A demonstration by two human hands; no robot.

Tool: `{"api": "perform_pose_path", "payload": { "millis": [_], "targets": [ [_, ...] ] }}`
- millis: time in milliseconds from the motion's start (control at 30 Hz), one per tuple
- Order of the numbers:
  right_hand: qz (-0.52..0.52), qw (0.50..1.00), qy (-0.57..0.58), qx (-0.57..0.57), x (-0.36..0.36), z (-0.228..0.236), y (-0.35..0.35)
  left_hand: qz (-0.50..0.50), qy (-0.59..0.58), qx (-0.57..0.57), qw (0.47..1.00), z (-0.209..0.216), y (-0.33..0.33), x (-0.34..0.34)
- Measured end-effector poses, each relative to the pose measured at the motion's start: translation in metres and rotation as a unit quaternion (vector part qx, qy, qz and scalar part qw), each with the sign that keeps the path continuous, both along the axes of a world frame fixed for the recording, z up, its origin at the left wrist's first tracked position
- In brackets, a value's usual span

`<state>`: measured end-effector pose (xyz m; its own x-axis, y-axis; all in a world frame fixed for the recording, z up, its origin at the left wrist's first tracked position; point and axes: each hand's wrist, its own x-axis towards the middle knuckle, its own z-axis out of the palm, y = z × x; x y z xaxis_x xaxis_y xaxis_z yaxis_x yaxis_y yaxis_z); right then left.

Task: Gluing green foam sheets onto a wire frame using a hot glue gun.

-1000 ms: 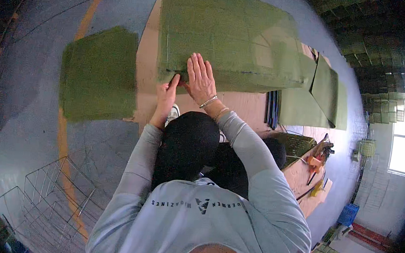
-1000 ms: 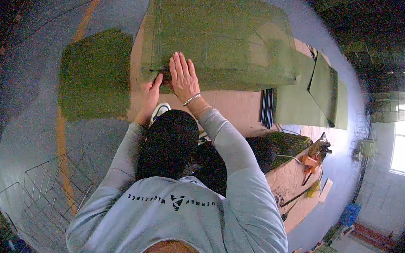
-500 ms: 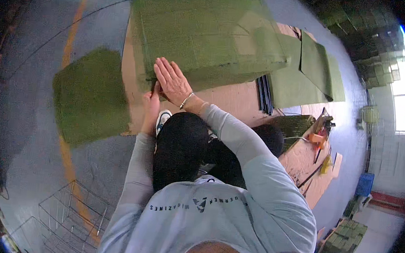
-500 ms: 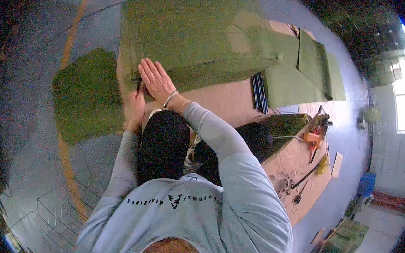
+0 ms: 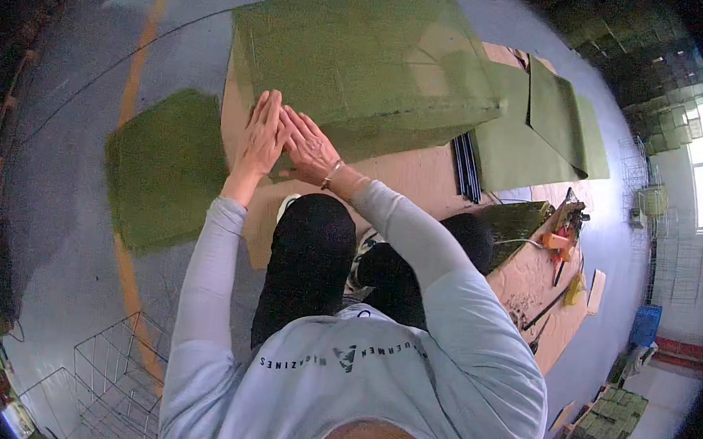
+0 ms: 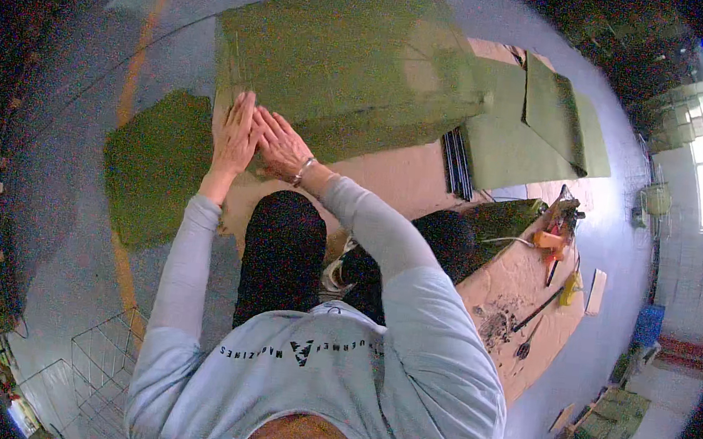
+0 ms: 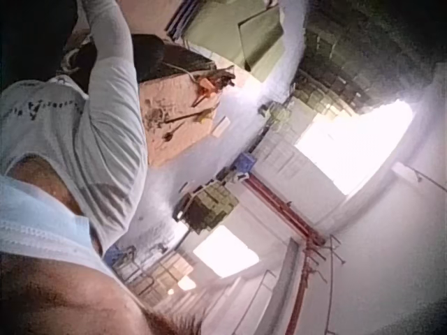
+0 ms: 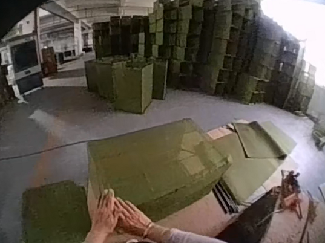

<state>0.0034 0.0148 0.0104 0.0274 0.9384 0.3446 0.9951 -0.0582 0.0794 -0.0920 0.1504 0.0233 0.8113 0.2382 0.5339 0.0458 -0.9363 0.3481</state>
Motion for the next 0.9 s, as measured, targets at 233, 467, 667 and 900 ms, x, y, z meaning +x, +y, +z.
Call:
{"api": "perform_pose_path", "payload": {
  "millis": [233,467,667,900],
  "targets": [
    [-0.042,0.994,0.091,0.033,0.073,0.019,-0.042,0.025,0.096,0.174,0.980,-0.009,0.005,-0.001],
    [-0.119,0.989,0.052,0.065,0.067,-0.006,-0.037,0.021,0.131,0.191,0.973,-0.006,0.005,0.003],
    [-0.139,0.988,0.049,0.052,0.058,-0.007,-0.044,0.014,0.135,0.161,0.978,-0.002,0.001,0.000],
    [-0.056,0.992,0.103,0.054,0.043,0.039,-0.017,0.025,0.127,0.203,0.971,0.003,-0.003,-0.006]
  ]
}}
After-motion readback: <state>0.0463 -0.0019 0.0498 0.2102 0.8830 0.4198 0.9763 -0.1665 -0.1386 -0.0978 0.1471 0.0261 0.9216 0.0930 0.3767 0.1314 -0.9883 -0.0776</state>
